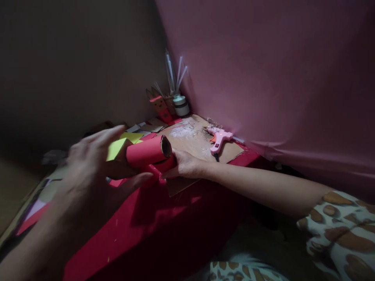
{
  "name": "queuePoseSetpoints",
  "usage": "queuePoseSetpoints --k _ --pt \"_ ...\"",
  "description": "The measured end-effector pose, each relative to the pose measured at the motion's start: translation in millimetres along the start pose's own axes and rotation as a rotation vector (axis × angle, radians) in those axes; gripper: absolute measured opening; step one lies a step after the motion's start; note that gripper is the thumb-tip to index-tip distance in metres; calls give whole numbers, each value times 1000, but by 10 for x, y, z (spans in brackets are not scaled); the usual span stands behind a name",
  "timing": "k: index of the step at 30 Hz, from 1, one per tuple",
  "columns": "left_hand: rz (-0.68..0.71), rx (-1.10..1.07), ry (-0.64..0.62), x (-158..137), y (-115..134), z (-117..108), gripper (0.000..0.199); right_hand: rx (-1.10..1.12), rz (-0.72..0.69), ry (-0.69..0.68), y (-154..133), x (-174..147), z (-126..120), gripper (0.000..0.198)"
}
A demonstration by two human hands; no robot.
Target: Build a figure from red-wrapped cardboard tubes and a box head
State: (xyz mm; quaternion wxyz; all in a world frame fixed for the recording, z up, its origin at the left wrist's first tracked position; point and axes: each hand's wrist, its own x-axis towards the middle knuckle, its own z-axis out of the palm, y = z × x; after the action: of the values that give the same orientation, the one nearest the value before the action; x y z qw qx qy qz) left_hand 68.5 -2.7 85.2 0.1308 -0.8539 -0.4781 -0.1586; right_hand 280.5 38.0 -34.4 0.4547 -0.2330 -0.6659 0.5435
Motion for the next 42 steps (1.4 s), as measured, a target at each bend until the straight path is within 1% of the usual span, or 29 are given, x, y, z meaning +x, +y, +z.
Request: queuePoseSetpoints --k 1,2,4,5,8,9,11,14,19,22,27,30,33,35,38,42 --pt "19 62 54 129 120 25 89 4 -13 -2 1 1 0 48" --pt "64 112 0 257 226 65 88 -1 -28 4 -5 3 -1 48" --pt "179 156 -144 479 361 164 97 -54 -38 31 -39 10 -6 50" --pt "202 143 -194 563 387 212 99 -89 -31 50 -63 12 -9 48" --pt "221 84 -259 698 360 307 96 -120 5 93 -128 8 -19 37" --pt "221 65 -274 711 339 321 95 -87 11 102 -141 2 -20 36" --pt "227 34 -298 712 310 332 94 13 16 110 -147 -14 -16 40" --pt "231 39 -287 697 310 324 91 88 12 97 -136 -28 -1 45" --pt "226 54 -333 697 339 291 95 63 57 120 -159 -22 31 39" --pt "234 62 -350 692 318 314 98 61 73 102 -185 -28 40 36" --pt "237 78 -266 658 281 411 101 -11 86 92 -176 -35 29 30" --pt "236 88 -253 644 338 386 103 -25 53 67 -142 -21 8 31" --pt "221 114 -244 636 434 273 107 -26 15 59 -108 -13 -18 39" --pt "220 123 -247 626 471 193 107 -46 -10 57 -97 -16 -31 40" --pt "235 114 -259 607 434 145 102 -44 -44 48 -107 -23 -35 36" --pt "250 90 -303 609 297 208 99 -99 -60 31 -140 -34 -17 32"
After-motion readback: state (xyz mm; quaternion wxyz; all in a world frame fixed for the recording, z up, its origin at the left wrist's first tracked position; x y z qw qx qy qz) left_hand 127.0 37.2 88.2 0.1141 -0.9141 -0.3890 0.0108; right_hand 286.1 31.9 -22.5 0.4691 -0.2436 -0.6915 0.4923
